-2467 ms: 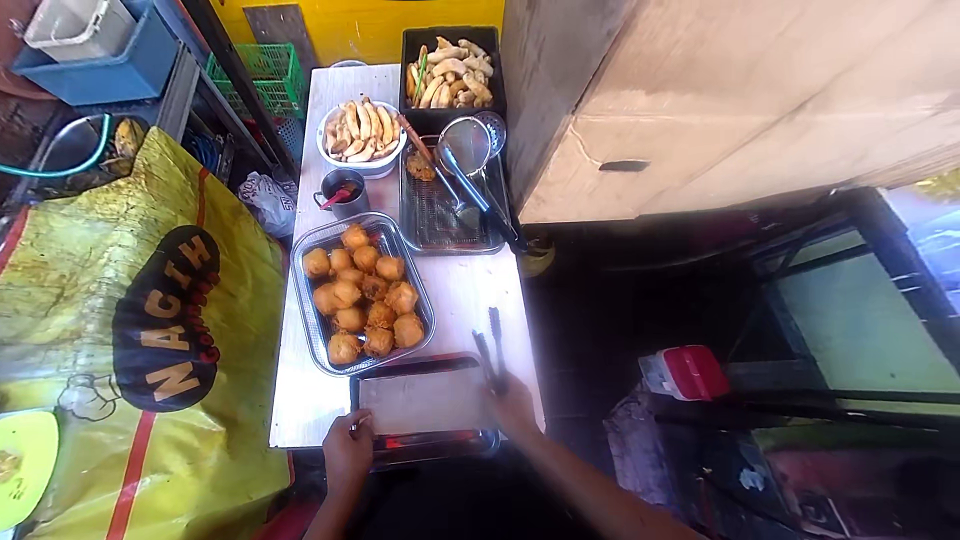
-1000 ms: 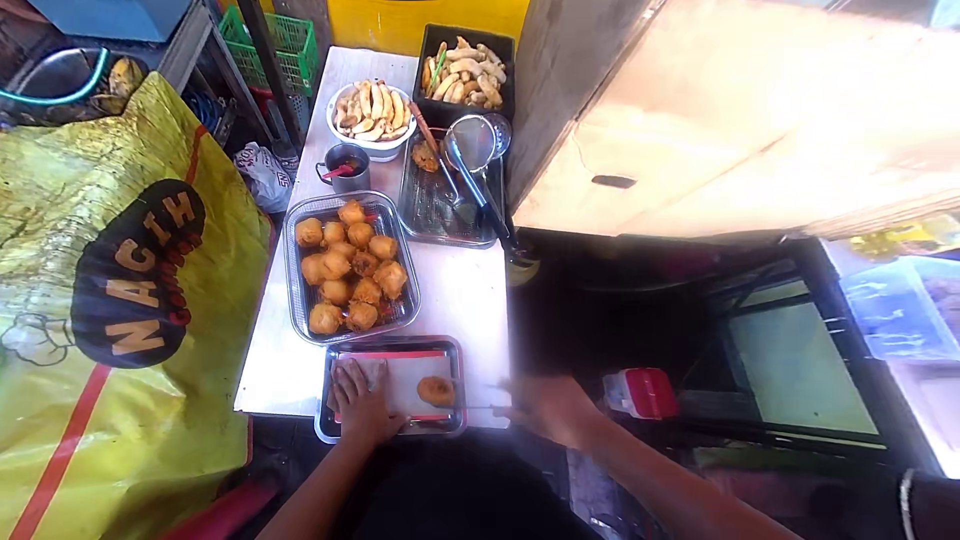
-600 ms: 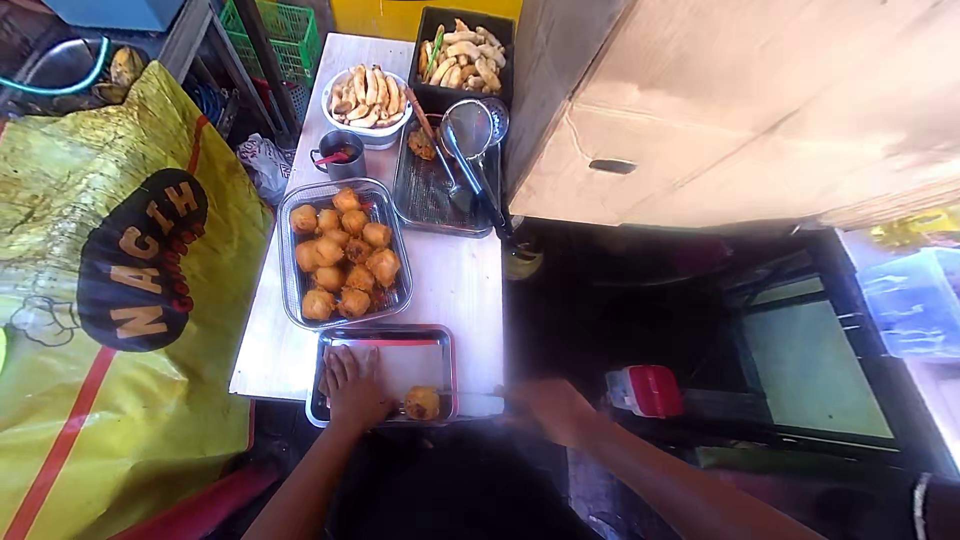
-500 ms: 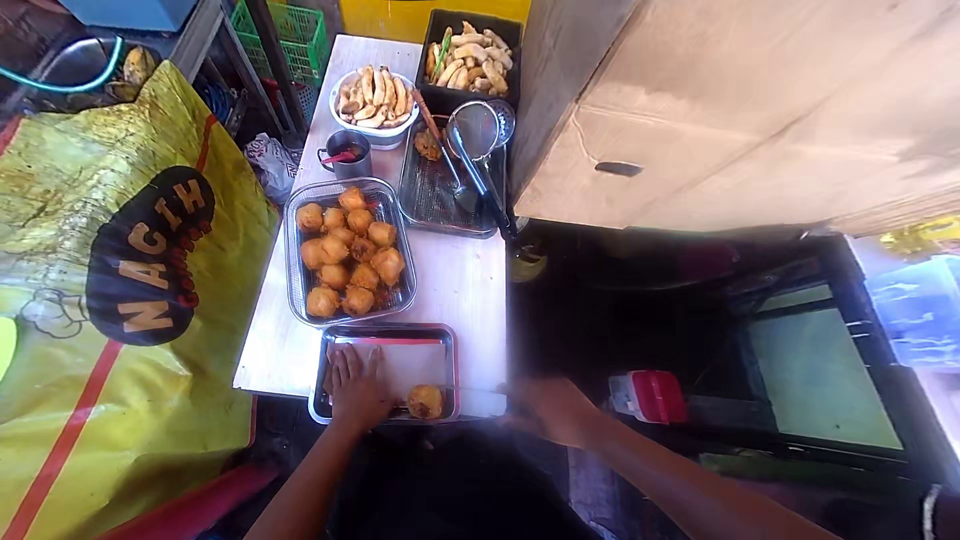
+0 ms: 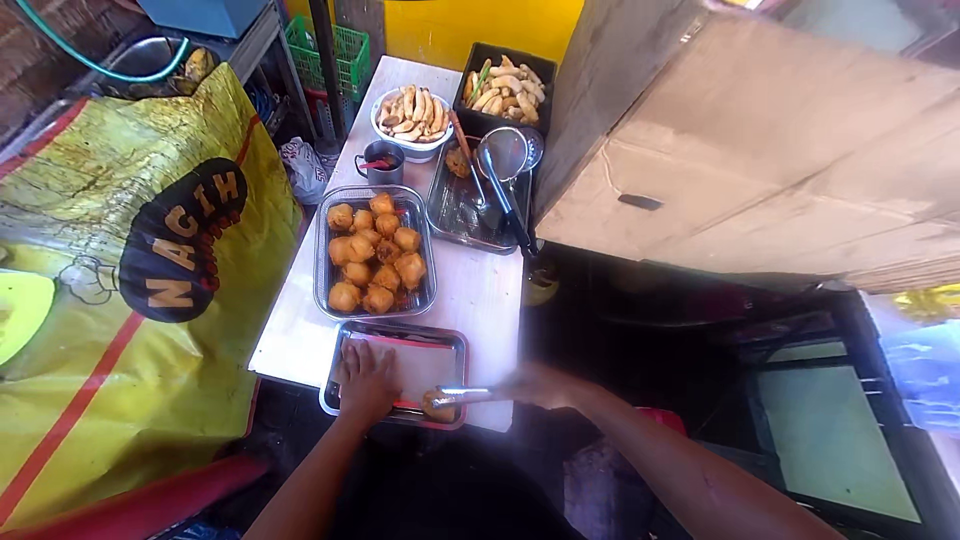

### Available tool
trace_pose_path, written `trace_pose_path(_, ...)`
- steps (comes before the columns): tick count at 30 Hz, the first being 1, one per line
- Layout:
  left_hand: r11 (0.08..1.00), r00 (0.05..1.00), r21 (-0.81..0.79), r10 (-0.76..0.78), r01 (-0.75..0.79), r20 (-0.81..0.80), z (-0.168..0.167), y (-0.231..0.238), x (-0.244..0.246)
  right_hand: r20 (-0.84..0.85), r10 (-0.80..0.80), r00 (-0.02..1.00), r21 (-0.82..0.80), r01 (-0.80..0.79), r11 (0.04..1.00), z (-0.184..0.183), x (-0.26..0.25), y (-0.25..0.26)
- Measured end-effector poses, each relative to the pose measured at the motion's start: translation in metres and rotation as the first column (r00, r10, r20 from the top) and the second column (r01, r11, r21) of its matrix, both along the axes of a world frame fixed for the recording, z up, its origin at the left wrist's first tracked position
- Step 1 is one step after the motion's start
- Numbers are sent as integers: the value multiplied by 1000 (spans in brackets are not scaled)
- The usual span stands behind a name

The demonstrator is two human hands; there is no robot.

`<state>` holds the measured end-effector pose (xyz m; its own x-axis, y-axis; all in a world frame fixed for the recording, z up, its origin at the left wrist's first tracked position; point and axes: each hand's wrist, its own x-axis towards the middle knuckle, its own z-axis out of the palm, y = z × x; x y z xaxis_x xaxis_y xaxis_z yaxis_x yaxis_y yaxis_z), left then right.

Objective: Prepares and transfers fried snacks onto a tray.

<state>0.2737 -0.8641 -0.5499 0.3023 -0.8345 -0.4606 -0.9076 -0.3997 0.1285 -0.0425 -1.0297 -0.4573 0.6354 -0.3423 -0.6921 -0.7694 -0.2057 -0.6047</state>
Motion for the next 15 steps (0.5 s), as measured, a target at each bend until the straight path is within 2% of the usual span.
trace_pose_path(5, 1000, 1000, 21, 3, -3, -5, 2, 0, 0, -23, 103, 994, -47, -104, 993, 2, 6, -12)
trace_pose_path(9, 999, 999, -36, -31, 31, 16, 0, 3, 2, 37, 35, 999, -100, -32, 995, 36, 20, -27)
trace_pose_path(11, 999, 999, -25, -42, 43, 12, 4, 5, 4, 83, -6, 997, -237, 26, 971, 53, 39, -38)
trace_pose_path(13, 999, 999, -35, -38, 38, 0, 7, 8, 5, 107, -40, 993, -424, 82, 902, 67, 67, -47)
trace_pose_path(15, 998, 1000, -57, -26, 26, -15, 11, 11, 7, 68, -91, 994, -543, 113, 832, 80, 98, -56)
